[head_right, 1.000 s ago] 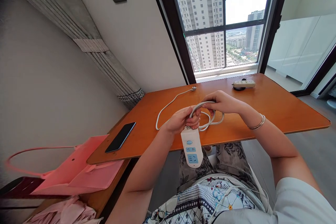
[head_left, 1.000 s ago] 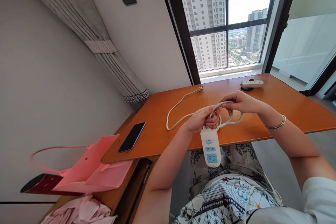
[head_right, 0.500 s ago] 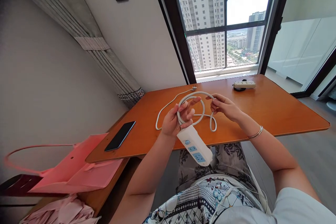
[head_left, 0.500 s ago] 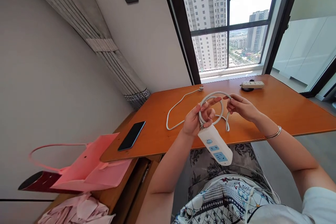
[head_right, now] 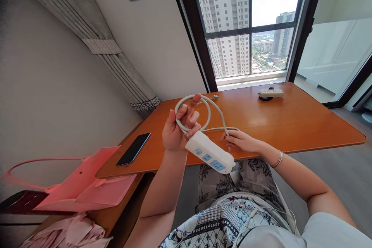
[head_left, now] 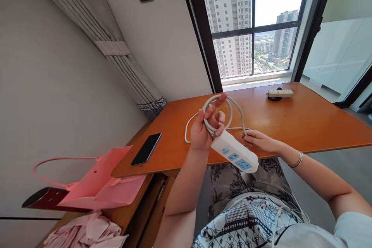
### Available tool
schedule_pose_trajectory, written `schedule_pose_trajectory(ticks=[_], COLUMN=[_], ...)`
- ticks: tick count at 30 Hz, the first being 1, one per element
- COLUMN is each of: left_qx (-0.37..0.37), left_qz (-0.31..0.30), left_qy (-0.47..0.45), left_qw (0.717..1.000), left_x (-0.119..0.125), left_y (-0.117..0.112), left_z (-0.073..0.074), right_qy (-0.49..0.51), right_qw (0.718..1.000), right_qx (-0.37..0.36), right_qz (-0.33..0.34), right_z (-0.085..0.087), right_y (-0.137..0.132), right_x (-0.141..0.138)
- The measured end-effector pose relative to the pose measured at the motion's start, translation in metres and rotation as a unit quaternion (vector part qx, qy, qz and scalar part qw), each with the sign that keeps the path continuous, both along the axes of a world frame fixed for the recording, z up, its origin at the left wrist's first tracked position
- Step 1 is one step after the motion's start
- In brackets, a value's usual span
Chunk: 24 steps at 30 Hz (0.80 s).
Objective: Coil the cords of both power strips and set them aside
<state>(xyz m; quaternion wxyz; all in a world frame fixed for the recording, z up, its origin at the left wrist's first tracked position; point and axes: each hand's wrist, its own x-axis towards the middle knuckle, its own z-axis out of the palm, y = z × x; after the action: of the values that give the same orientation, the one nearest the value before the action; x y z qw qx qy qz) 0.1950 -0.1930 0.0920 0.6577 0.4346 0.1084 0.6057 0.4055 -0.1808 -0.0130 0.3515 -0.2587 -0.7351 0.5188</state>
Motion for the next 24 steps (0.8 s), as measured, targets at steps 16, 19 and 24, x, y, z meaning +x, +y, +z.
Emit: schedule_pose_trajectory(ticks=[16, 19, 24], left_qx=[0.042, 0.045, 0.107], left_qz=[-0.005, 0.009, 0.003], left_qy=[-0.005, 0.018, 0.055], left_qw=[0.999, 0.999, 0.993], left_x=[-0.002, 0.001, 0.007], left_y=[0.006, 0.01, 0.012], left_z=[-0.006, -0.014, -0.024], right_qy=[-0.272, -0.32, -0.355], right_qw=[0.814, 0.817, 0.8], right_qx=[0.443, 0.442, 0.471], right_qz=[-0.26, -0.187, -0.116], right_z=[0.042, 0.044, 0.07], right_y=[-0.003, -0.01, -0.02], right_x=[0.029, 0.021, 0.014])
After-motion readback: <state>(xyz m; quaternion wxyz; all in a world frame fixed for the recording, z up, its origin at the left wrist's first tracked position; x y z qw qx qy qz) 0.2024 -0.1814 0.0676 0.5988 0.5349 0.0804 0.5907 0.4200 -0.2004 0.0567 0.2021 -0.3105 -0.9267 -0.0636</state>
